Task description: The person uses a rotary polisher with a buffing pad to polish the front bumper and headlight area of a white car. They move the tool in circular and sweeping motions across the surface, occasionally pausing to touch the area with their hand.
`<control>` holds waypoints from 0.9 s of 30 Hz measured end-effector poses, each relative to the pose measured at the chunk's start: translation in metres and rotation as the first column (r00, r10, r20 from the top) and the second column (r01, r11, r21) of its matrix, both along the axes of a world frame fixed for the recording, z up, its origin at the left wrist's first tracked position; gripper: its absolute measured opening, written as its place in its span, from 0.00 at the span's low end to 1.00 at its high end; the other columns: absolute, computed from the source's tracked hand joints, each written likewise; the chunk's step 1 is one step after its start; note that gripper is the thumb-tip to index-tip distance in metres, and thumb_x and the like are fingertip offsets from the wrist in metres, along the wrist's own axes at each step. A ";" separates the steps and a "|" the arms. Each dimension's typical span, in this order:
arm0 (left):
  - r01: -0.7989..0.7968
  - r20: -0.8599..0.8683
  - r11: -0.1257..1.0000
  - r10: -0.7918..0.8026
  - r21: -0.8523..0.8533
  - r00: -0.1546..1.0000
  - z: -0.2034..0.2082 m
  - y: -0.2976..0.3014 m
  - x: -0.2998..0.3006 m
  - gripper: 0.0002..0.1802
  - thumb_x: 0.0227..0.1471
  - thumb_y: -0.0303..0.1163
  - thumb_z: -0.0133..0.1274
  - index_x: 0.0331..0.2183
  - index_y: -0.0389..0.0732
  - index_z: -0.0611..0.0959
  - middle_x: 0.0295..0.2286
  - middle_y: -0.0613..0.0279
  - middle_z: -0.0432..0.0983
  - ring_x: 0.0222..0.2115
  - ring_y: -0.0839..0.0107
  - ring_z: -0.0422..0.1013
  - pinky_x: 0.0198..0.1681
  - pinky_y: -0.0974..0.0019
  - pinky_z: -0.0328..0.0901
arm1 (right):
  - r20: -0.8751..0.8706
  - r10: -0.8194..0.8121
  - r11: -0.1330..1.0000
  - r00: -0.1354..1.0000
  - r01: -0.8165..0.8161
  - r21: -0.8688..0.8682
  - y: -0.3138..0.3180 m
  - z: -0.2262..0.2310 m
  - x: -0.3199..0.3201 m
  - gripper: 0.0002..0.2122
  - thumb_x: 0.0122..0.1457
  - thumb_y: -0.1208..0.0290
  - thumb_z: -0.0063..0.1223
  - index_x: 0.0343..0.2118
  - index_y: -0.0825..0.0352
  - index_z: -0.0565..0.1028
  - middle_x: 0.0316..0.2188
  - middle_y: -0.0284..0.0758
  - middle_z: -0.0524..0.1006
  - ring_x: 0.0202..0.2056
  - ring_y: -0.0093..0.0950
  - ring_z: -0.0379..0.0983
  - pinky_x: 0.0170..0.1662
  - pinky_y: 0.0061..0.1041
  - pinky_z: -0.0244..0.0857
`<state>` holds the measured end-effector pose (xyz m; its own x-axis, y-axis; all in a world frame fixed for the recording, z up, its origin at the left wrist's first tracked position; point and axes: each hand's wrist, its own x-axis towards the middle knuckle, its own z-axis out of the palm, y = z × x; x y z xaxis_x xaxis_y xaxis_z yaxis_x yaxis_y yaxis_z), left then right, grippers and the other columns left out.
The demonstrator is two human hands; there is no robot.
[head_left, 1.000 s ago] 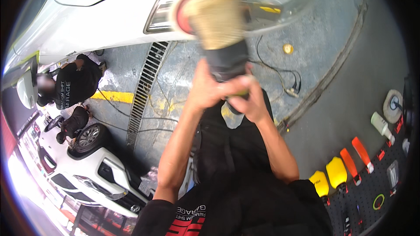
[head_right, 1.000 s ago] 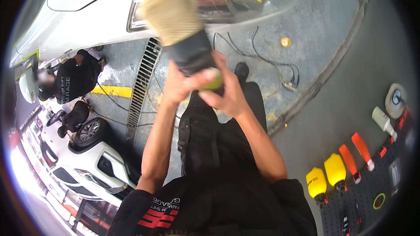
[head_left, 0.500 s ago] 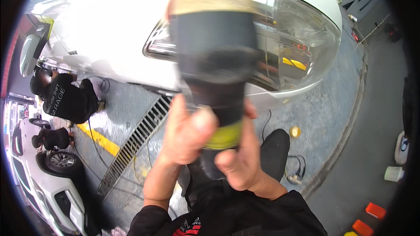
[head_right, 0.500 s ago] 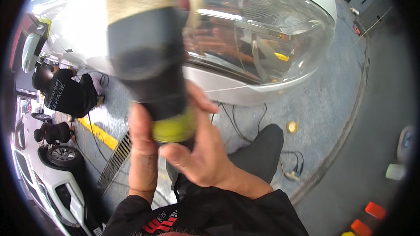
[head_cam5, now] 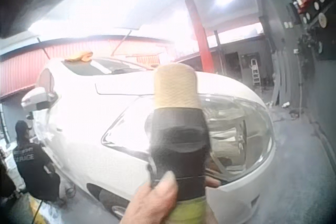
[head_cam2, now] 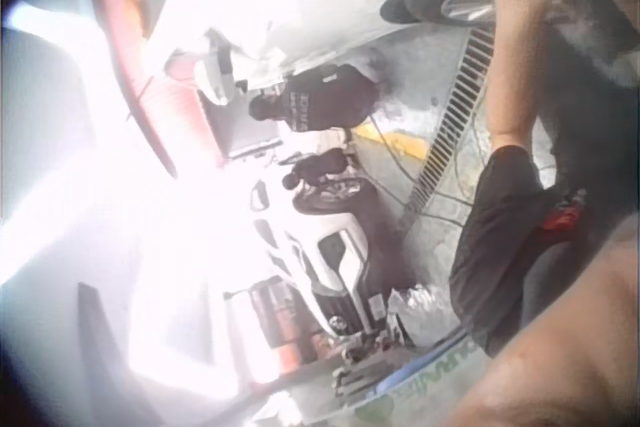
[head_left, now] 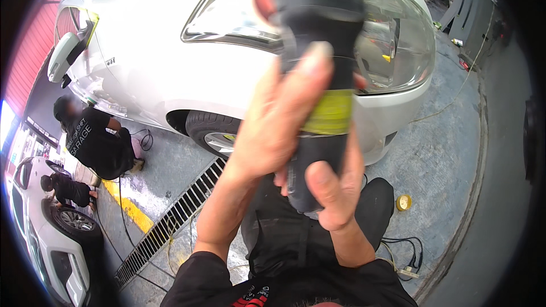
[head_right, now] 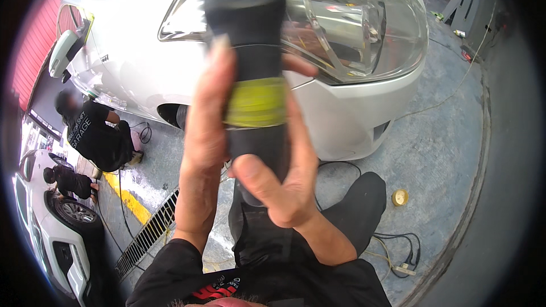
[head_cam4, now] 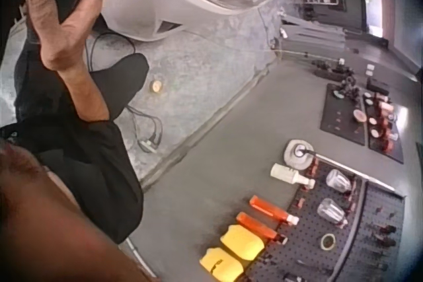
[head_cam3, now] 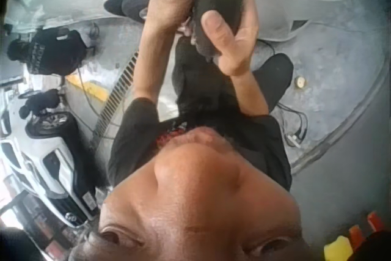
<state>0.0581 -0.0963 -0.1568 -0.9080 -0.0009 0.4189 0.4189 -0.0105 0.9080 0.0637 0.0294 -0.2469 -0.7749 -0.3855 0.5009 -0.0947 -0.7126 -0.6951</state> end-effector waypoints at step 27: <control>-0.363 -0.212 0.913 0.399 0.187 0.892 -0.020 -0.029 0.018 0.32 0.73 0.56 0.42 0.50 0.33 0.81 0.37 0.58 0.82 0.31 0.77 0.76 0.34 0.70 0.72 | -0.117 0.161 0.985 0.980 -0.153 0.081 -0.036 0.037 -0.014 0.39 0.65 0.64 0.65 0.73 0.77 0.58 0.61 0.45 0.73 0.60 0.31 0.73 0.65 0.29 0.65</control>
